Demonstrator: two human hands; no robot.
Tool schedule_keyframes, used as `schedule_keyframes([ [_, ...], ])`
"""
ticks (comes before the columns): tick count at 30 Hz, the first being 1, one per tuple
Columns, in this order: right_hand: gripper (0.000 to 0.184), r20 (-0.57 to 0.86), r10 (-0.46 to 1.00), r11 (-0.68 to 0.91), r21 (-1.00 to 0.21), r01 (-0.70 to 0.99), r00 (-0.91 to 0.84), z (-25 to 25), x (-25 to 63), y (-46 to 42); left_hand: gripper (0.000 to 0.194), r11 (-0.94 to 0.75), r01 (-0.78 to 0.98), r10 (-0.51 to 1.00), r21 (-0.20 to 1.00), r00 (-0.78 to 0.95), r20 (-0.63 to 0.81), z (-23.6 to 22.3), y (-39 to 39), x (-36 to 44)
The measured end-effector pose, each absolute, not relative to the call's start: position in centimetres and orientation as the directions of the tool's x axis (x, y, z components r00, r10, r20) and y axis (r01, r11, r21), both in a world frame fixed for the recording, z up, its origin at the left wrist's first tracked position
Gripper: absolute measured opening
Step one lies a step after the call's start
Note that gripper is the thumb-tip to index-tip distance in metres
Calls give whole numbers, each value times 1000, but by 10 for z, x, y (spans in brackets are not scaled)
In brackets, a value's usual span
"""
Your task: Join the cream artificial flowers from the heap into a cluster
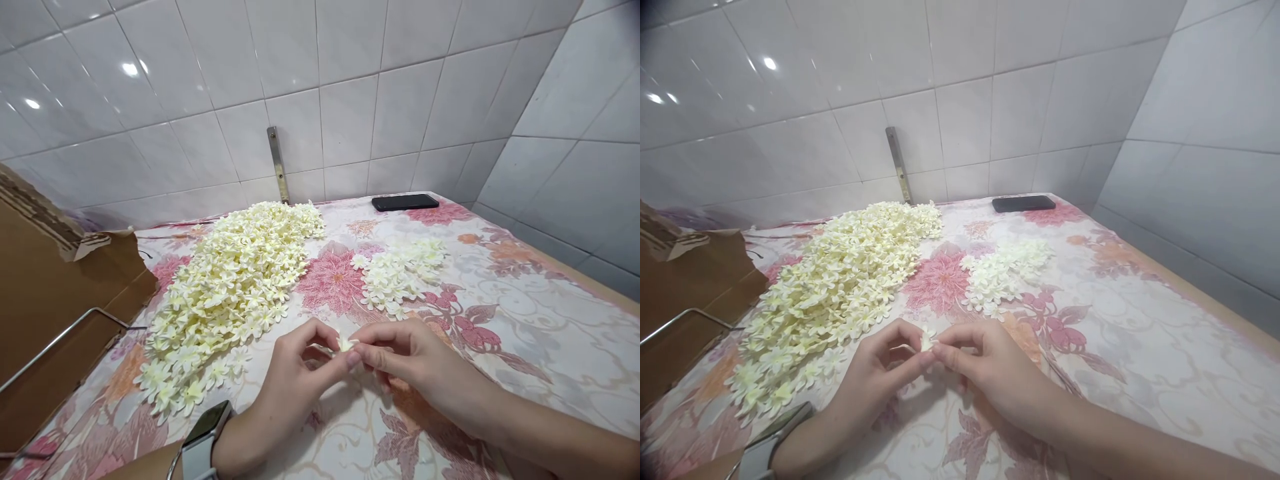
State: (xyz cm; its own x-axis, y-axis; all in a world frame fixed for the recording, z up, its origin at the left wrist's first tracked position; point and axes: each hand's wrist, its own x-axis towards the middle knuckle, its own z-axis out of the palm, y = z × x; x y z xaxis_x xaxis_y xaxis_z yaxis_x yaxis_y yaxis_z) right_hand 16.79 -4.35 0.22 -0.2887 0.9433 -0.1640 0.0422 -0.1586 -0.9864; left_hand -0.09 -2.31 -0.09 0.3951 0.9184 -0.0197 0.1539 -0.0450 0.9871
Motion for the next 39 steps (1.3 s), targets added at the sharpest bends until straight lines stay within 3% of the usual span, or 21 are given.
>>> schedule_keyframes([
  [6,21,-121,966,-99,-989,108,-228,1,172,-41,18,-35,170,922,985,386,-34,-4,-19,-2],
  [17,22,-136,961,-94,-980,178,-240,-2,170,-41,13,-44,161,920,986,391,-23,-2,-20,-3],
  [28,21,-128,967,-111,-990,88,-221,-2,170,-39,21,-85,185,917,979,399,4,0,-17,-3],
  [39,23,-141,965,-129,-989,69,-223,0,169,-39,15,-77,156,927,985,376,13,-2,-16,0],
])
